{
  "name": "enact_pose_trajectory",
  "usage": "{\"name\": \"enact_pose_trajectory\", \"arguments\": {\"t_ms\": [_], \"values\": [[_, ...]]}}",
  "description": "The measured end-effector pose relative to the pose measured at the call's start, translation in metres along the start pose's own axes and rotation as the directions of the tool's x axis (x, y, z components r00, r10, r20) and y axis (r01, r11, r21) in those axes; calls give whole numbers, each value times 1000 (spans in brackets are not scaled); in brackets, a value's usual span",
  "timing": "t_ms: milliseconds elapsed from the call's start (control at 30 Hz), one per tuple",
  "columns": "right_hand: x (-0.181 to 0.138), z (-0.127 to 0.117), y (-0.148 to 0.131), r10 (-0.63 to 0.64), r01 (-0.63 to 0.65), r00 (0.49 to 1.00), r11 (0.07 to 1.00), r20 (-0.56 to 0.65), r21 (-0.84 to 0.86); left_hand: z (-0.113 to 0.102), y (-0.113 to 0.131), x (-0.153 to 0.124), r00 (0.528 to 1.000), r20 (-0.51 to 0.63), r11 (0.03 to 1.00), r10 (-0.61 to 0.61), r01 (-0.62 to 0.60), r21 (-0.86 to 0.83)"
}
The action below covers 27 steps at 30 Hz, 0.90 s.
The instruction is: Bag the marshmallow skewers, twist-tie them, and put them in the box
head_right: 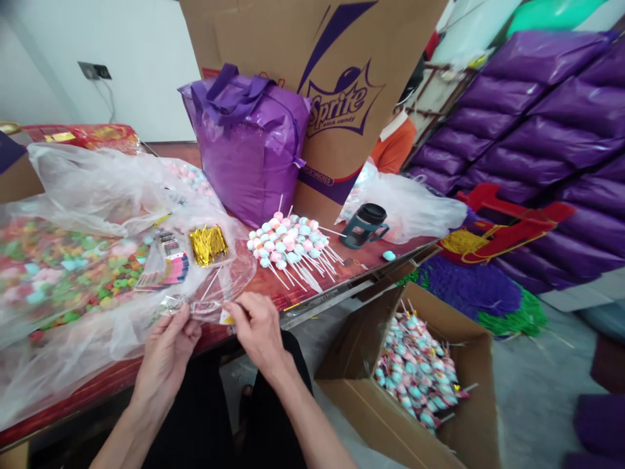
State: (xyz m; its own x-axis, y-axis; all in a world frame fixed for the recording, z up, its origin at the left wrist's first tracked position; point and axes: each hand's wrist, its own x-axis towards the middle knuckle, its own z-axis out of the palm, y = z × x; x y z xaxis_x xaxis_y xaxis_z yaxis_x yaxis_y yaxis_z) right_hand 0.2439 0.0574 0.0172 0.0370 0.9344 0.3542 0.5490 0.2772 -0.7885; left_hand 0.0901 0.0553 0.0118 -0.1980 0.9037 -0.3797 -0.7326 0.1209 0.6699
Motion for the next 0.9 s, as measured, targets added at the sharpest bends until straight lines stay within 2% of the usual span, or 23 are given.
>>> {"name": "enact_pose_trajectory", "arguments": {"t_ms": [33, 100, 133, 200, 300, 400, 433, 500, 567, 600, 667, 733, 900], "values": [[10, -5, 4, -32, 24, 998, 989, -52, -147, 0, 2, 3, 1000, -1, 1000, 29, -29, -7], [32, -14, 14, -43, -28, 987, 906, -158, -422, 0, 4, 8, 997, -19, 997, 75, -75, -12], [44, -18, 21, -14, -91, 980, 856, -199, -509, 0, 5, 9, 995, -31, 996, 91, -91, -12], [62, -24, 34, 83, -209, 967, 801, -243, -561, 1, 7, 12, 991, -66, 993, 119, -120, -12], [73, -27, 49, 172, -283, 949, 835, -264, -472, 0, 9, 15, 987, -77, 989, 143, -145, -17], [60, -22, 55, 182, -287, 938, 885, -294, -368, -1, 12, 18, 983, -70, 984, 171, -174, -31], [50, -20, 54, 197, -286, 931, 916, -306, -281, -2, 13, 19, 980, -76, 982, 185, -187, -33], [25, -15, 50, 269, -283, 908, 959, -320, 3, -4, 15, 22, 973, -94, 977, 208, -212, -25], [-4, -12, 44, 375, -284, 880, 907, -290, 312, -6, 17, 25, 968, -123, 975, 219, -223, -18], [-19, -11, 41, 416, -292, 871, 866, -262, 406, -6, 17, 27, 966, -137, 975, 218, -222, -19], [-45, -10, 35, 450, -319, 868, 830, -210, 458, -7, 18, 28, 967, -150, 977, 205, -212, -28], [-64, -13, 30, 447, -330, 875, 833, -187, 444, -7, 16, 28, 972, -144, 980, 188, -195, -35], [-76, -25, 24, 395, -314, 901, 880, -181, 358, -3, 11, 24, 982, -87, 986, 167, -168, -14]]}}
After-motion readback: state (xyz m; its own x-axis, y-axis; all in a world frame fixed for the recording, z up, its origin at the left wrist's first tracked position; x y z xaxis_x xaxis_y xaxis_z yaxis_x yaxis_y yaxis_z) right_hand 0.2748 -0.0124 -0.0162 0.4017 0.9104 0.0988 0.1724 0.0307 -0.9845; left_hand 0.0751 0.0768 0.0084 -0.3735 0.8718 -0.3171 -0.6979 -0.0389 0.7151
